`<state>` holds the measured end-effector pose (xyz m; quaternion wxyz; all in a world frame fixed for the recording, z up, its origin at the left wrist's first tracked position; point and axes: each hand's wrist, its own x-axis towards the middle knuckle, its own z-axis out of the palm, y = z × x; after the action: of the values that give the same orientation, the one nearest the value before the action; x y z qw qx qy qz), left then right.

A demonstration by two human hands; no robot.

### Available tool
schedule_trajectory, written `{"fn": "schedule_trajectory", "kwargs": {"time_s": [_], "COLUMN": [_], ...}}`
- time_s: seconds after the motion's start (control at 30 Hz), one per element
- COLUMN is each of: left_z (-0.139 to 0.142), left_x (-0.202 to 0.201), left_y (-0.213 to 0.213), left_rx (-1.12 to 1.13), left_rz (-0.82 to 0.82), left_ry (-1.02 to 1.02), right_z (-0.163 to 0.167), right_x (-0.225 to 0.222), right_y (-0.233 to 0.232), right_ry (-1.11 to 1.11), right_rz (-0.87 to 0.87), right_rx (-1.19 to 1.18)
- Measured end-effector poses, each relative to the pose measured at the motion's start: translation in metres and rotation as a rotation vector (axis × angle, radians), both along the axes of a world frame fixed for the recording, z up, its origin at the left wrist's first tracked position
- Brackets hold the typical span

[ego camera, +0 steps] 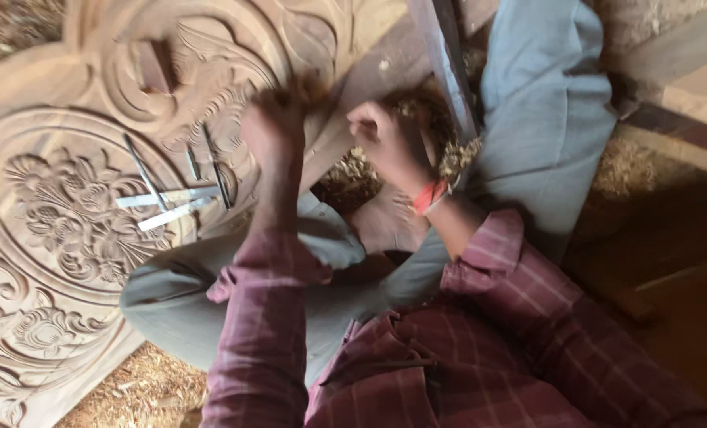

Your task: The person carves a floral design into a large wooden panel using a chisel and mallet. They sit on the floor and repeatedly strike the chisel to shape the wood, occasionally brushing away wood shavings.

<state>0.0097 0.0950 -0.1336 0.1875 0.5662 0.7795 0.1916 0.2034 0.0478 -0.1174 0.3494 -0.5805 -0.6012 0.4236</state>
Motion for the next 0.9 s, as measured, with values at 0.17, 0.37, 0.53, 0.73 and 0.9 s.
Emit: {"fn": "schedule_trajectory", "kwargs": {"time_s": [0.17,0.37,0.53,0.73,0.9], "left_z": [0.006,-0.011,0.009,0.003,0.012], "left_x": [-0.008,0.01,-0.004,0.005,-0.003], "left_y": [-0.03,0.015,-0.026,0.008,-0.015], "left_rx": [0.075,0.214,-0.032,0.276,0.121], "left_rz": [0.024,-0.061,0.075,-0.124,-0.023], "left_ry": [-0.056,0.022,-0.096,0.008,-0.083], "right_z": [0.006,0.005,0.0,-0.003,-0.003], "right_x": [-0.01,-0.014,-0.014,-0.012,-0.009], "right_y": [0.002,-0.001,0.001,0.003,0.004], "right_ry": [-0.256,-0.387,-0.393,-0.333,-0.375], "right_rz": [-0.018,0.018,0.026,0.055,0.058], "right_rx": [0.257,0.34,0.323,0.303,0.382]}}
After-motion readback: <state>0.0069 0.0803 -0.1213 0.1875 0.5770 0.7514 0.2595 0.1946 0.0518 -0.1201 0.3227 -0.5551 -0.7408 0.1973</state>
